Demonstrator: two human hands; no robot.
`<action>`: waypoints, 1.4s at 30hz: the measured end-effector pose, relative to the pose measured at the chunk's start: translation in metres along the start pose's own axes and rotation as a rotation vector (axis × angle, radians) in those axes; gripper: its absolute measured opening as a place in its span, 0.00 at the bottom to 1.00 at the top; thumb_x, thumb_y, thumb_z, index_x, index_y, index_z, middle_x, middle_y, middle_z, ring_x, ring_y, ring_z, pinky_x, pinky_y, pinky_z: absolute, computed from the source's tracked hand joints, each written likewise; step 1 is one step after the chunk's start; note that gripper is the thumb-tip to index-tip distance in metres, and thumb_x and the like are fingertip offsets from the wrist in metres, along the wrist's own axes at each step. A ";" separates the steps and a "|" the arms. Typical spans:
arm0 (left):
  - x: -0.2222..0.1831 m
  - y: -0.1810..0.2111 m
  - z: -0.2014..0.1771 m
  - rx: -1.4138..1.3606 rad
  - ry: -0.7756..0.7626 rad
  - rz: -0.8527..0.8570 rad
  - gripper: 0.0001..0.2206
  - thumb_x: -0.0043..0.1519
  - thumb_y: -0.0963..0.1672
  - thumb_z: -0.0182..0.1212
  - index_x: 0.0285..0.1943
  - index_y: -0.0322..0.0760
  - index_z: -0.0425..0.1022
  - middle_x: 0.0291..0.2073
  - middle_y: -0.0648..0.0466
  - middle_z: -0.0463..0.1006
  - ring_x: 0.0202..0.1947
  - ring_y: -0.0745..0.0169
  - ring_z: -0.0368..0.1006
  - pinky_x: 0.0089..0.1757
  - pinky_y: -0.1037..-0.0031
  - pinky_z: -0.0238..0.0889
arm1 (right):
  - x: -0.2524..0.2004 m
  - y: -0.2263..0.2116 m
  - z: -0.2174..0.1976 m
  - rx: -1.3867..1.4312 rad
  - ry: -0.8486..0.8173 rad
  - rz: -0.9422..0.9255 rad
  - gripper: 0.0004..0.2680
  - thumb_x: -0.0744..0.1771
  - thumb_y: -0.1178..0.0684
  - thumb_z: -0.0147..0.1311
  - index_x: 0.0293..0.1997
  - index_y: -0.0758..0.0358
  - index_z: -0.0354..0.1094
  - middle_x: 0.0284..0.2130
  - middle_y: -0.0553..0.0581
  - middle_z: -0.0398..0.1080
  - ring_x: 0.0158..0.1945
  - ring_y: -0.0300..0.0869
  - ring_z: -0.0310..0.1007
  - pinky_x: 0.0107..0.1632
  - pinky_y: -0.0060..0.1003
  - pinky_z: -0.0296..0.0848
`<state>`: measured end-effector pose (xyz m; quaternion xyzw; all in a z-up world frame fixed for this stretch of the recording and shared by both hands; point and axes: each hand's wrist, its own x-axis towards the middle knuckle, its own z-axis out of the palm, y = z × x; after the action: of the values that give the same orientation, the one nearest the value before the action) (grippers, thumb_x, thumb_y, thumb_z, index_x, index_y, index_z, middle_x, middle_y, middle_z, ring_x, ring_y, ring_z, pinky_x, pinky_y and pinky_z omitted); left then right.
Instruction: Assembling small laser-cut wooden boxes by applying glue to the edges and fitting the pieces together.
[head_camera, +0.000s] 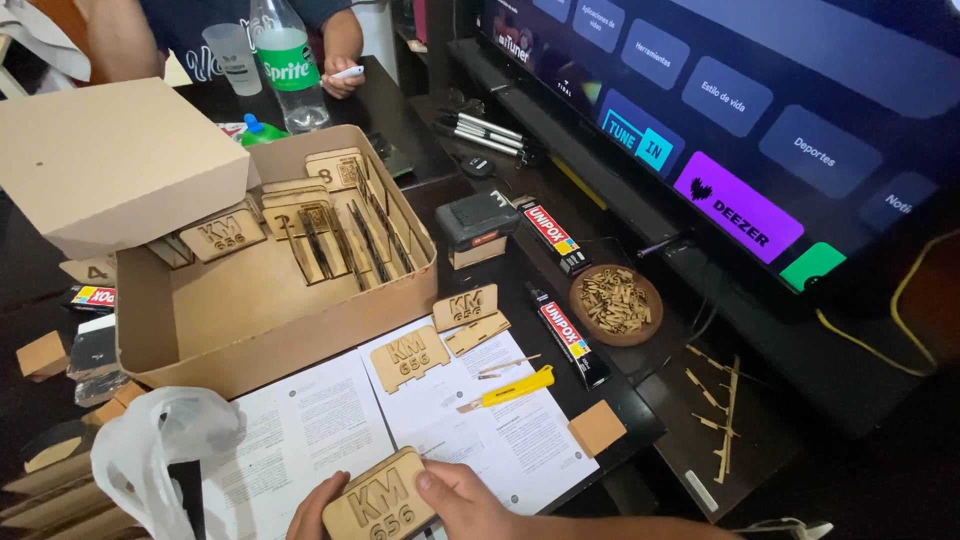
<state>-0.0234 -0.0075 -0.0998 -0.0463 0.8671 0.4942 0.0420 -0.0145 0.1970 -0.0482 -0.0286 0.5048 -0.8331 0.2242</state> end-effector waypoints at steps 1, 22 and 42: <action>0.005 -0.005 -0.001 0.001 0.000 -0.001 0.38 0.41 0.55 0.67 0.66 0.49 0.71 0.61 0.56 0.74 0.64 0.61 0.69 0.62 0.69 0.58 | 0.000 0.002 -0.002 0.001 0.000 0.001 0.18 0.70 0.47 0.38 0.66 0.66 0.57 0.60 0.62 0.66 0.63 0.47 0.67 0.63 0.41 0.70; 0.032 -0.051 0.005 0.048 -0.211 -0.095 0.47 0.37 0.57 0.75 0.70 0.51 0.64 0.66 0.59 0.71 0.68 0.64 0.65 0.67 0.70 0.53 | 0.004 0.017 -0.010 -0.025 0.009 -0.001 0.20 0.70 0.43 0.41 0.66 0.66 0.58 0.58 0.60 0.68 0.61 0.45 0.69 0.62 0.37 0.71; 0.026 -0.028 -0.015 0.000 -0.494 -0.074 0.50 0.40 0.60 0.72 0.75 0.65 0.51 0.74 0.70 0.55 0.74 0.74 0.51 0.68 0.69 0.43 | 0.003 0.017 -0.002 0.017 0.125 0.037 0.20 0.68 0.45 0.43 0.63 0.69 0.62 0.58 0.66 0.69 0.62 0.52 0.69 0.63 0.46 0.71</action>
<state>-0.0456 -0.0354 -0.1193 0.0442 0.8282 0.4887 0.2709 -0.0122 0.1907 -0.0647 0.0346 0.5113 -0.8332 0.2078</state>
